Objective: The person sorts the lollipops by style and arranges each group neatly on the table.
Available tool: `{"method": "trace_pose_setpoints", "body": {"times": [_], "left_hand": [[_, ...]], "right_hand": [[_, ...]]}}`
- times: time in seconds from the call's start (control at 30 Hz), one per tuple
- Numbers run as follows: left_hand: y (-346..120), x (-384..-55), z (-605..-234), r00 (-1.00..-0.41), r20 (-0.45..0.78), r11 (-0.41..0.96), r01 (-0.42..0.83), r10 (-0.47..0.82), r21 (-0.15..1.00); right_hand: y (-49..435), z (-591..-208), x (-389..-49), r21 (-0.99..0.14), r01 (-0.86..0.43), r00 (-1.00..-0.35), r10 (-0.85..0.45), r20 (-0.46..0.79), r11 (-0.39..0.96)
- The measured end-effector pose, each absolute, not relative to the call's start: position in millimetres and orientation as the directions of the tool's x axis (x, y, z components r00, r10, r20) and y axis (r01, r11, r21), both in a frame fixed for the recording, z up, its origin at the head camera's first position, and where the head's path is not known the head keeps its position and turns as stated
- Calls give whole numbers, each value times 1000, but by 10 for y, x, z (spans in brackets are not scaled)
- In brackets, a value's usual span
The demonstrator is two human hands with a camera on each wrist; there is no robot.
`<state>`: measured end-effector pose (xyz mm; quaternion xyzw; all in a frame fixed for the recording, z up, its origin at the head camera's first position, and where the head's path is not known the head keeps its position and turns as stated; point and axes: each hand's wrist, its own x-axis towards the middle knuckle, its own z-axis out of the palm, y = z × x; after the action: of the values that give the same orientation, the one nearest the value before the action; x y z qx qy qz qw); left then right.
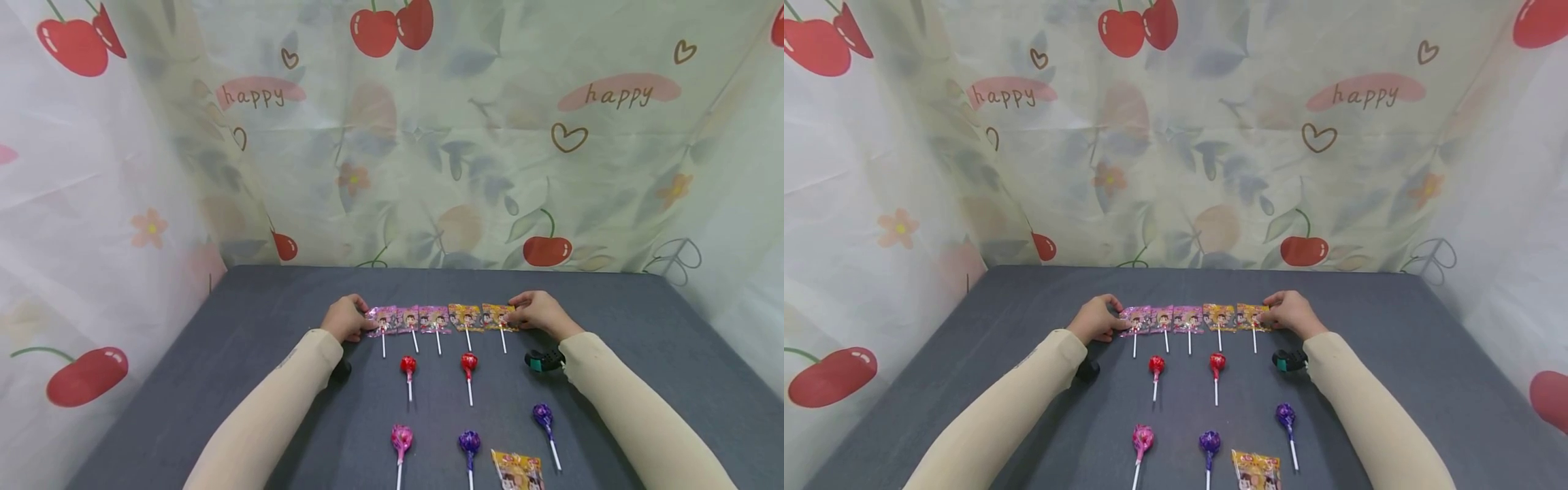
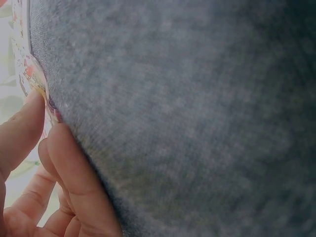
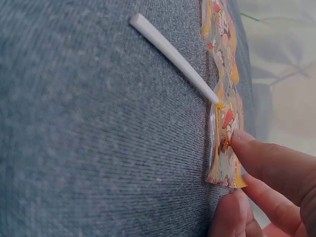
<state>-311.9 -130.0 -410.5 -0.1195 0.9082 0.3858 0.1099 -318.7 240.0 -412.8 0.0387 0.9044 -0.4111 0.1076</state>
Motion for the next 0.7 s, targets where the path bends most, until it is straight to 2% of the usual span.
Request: {"method": "trace_pose_setpoints", "body": {"times": [0.7], "left_hand": [[-1293, -3132, -4122, -945, -298, 672, -310, -139, 672]], "right_hand": [[2428, -4137, -3163, -753, 137, -979, -28, -203, 643]]}}
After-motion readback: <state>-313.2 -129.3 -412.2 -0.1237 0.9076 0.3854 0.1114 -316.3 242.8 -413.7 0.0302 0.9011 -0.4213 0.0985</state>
